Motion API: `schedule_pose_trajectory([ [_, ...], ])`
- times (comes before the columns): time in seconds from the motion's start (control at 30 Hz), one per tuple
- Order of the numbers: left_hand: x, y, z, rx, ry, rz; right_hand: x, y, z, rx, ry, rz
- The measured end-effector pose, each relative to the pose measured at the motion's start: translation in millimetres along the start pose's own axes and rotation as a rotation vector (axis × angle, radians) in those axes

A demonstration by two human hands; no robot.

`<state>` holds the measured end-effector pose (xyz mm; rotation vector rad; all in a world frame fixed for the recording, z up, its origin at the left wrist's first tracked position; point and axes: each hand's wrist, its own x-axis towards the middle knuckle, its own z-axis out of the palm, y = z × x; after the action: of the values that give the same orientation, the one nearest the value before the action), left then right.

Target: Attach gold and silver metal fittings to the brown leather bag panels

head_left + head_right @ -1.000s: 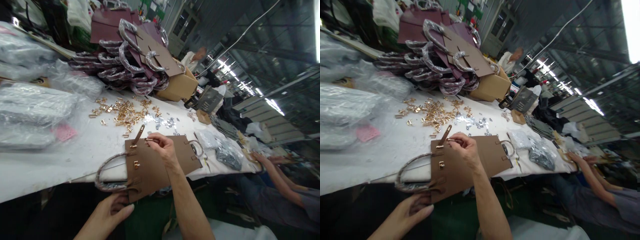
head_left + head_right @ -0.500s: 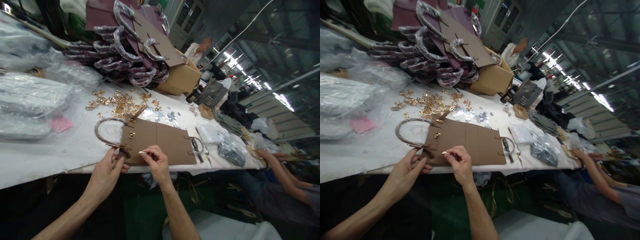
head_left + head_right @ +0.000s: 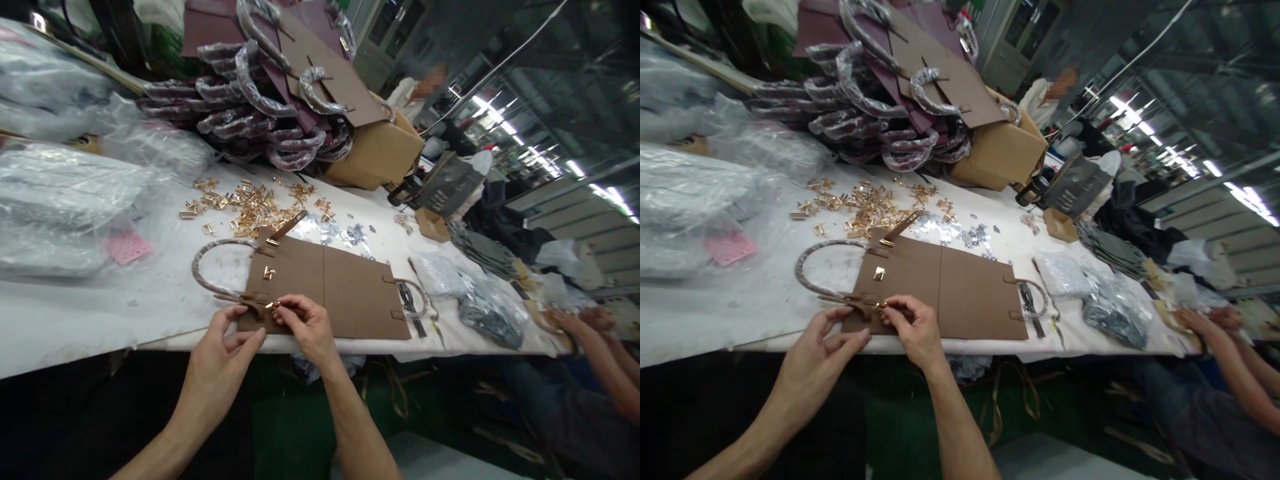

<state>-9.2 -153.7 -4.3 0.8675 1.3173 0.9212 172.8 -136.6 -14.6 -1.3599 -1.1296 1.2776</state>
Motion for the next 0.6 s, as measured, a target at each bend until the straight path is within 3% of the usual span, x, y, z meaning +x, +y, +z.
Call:
schedule_pose_trajectory([
  [0.3, 1, -2, 4.3, -0.006, -0.111, 0.048, -1, -3, -2, -0.061, -0.032, -0.006],
  [0.5, -8, 5, -10.7, 0.212, -0.184, 0.166, -3, -5, 1, -0.246, -0.037, -0.181],
  [0.6, -3, 3, -10.8, 0.188, -0.187, 0.102, -3, -7, 2, -0.338, -0.039, -0.307],
])
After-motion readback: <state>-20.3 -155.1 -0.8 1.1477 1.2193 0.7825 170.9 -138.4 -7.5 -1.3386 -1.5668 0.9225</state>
